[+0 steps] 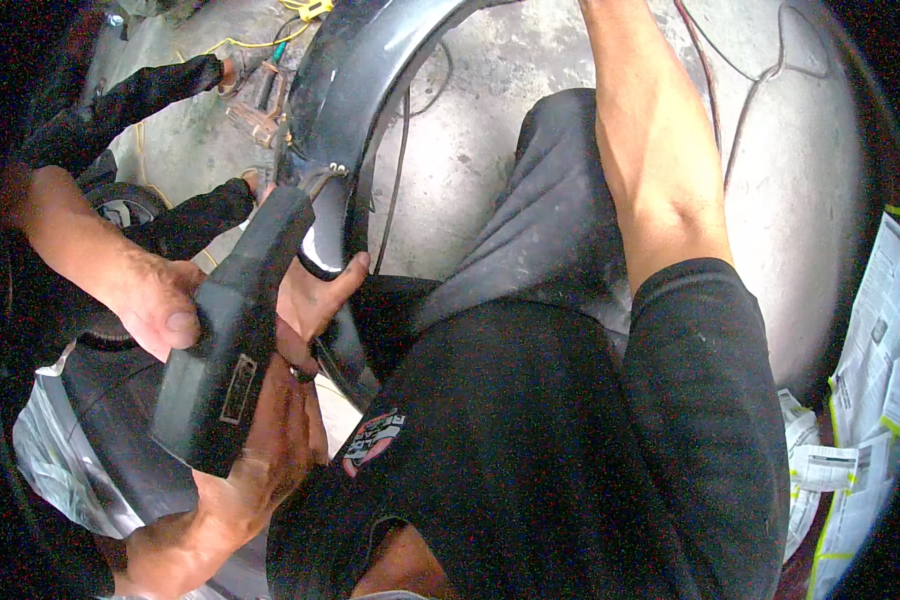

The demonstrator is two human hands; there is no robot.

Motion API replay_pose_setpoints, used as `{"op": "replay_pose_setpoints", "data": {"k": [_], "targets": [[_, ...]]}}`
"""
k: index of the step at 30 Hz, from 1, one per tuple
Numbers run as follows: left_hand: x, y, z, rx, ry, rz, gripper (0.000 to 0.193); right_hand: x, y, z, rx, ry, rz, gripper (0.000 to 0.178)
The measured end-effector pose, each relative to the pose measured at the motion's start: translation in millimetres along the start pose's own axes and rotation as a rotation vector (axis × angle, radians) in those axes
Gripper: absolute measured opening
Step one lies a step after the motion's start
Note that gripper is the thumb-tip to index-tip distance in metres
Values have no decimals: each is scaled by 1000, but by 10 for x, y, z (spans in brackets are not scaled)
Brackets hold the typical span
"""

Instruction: The person uses a specialized heating tool to embed metal staples across a crack in a grey automotive body panel held on their lap, then presses and smooths the area with their fingers.

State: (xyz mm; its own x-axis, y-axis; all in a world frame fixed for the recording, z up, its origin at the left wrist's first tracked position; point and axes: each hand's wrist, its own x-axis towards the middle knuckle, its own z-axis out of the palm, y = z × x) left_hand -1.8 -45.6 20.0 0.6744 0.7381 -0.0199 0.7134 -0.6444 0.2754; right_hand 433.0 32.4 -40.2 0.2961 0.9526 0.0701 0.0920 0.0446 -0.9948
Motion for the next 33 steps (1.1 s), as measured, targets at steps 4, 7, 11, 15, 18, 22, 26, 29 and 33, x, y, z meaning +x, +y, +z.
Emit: {"op": "replay_pose_setpoints", "data": {"k": [4,7,11,15,18,22,26,29,33], "targets": [[-24,-35,2,18,17,-22,97,-74,-153,71,-35,38,36,32],[-59,-24,13,15,21,-37,100,-45,-110,61,21,-46,-42,31],[37,126,58,-219,25,-158,110,-140,-121,-30,-67,-14,-40,31],[-5,72,-16,-208,44,-152,114,-175,-299,127,-99,-30,6,31],[-12,32,21,-167,25,-134,116,-171,-303,154,-61,-39,-24,31],[-12,-4,51,-102,44,-75,117,-129,-202,101,-163,78,83,31],[-31,28,-4,-149,35,-108,117,-73,-120,61,-295,177,221,33],[1,-1,34,-120,53,-37,117,-106,-197,98,-270,187,205,33],[17,-6,17,-126,64,27,117,-167,-222,168,-173,132,69,32]]}}
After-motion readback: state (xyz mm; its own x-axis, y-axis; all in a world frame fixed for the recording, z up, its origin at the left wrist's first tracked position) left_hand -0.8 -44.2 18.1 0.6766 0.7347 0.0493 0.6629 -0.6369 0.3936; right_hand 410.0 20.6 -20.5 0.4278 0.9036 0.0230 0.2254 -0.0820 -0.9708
